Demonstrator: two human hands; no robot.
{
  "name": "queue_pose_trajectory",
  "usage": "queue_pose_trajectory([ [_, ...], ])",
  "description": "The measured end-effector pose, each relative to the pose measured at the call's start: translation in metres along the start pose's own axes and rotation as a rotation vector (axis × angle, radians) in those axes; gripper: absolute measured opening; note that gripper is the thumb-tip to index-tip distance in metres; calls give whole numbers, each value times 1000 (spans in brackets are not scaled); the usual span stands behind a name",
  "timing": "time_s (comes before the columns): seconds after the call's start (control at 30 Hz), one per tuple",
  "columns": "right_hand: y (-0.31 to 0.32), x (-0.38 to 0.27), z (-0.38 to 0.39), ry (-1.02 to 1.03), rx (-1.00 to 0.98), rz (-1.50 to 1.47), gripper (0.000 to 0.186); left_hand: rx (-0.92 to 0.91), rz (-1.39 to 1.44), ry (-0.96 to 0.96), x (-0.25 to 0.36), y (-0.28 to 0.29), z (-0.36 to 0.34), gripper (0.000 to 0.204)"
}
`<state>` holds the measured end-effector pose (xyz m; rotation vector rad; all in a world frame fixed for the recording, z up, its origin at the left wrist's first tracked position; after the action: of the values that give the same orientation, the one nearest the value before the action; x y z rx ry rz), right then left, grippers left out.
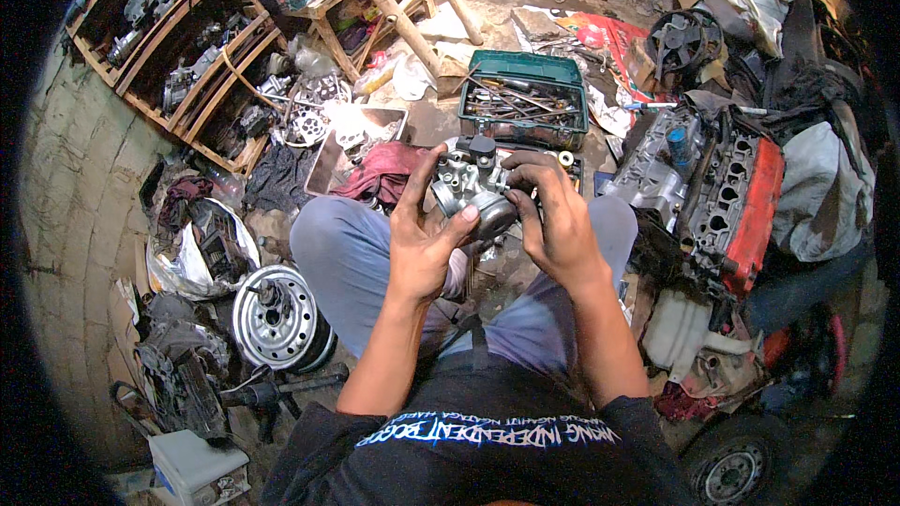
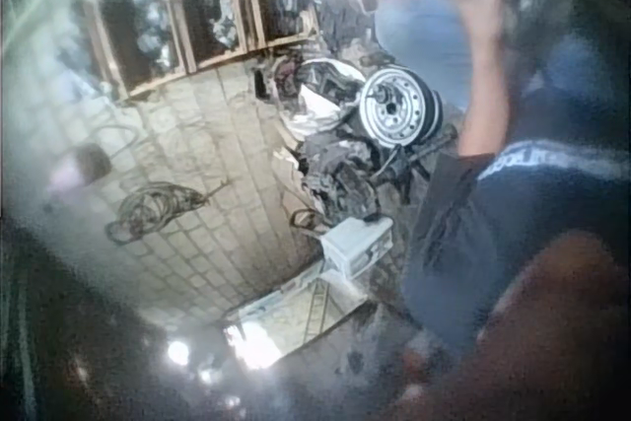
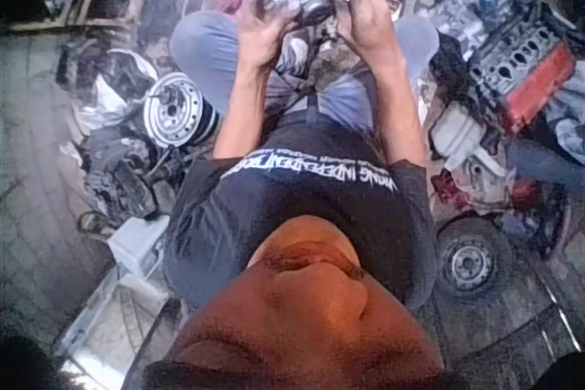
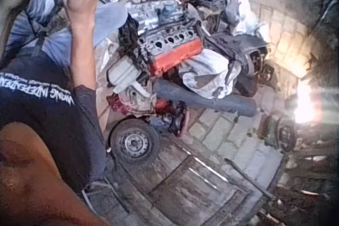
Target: The person sits on the floor and works on a carburetor, using a screwdriver to adjust internal components. They repeatedly turn the carburetor over and manipulate small parts with their hands and tools.
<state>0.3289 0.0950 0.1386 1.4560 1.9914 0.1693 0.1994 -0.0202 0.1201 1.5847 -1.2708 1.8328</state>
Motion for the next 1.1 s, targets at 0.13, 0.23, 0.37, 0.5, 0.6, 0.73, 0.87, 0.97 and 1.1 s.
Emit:
queue_pose_trajectory([
  [0.13, -10, 1, -2, 25, -6, 20, 32, 14, 24, -11, -1, 11, -1, 75],
  [0.23, -18, 4, -7, 20, -14, -8, 32, 24, 36, 14, 5, 16, -4, 76],
  [0.37, -24, 9, -15, -18, -57, -44, 32, 45, 2, 21, 8, 25, -14, 78],
  [0.5, -32, 21, -27, -34, -52, -33, 31, 19, 0, 47, 8, 30, -34, 77],
  [0.6, -37, 35, -35, -64, -30, 8, 30, -15, -52, -7, 10, 32, -57, 77],
  [0.73, -45, 59, -55, -10, -23, 137, 27, 6, 16, 50, 1, 40, -91, 77],
  [0.87, -48, 127, -37, -305, 332, 95, 10, 20, 11, 205, -19, 56, -136, 76],
  [0.97, -79, 217, 35, -933, 566, 49, 25, -26, -9, 239, -57, 87, -174, 77],
  [1.1, -161, 324, 241, -1472, 302, 258, 46, -34, -5, 292, -118, 109, -202, 76],
])
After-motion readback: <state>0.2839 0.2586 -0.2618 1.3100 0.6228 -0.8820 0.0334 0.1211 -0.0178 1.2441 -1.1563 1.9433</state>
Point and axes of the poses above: each hand's wrist, its own z-axis away from the middle knuckle, its own y-axis out of the back of the hand, x = y × z, the point moved 3 cm from there along -z, towards the middle knuckle, and after that the axes turned 9 degrees about y, right-handed, at the moved point
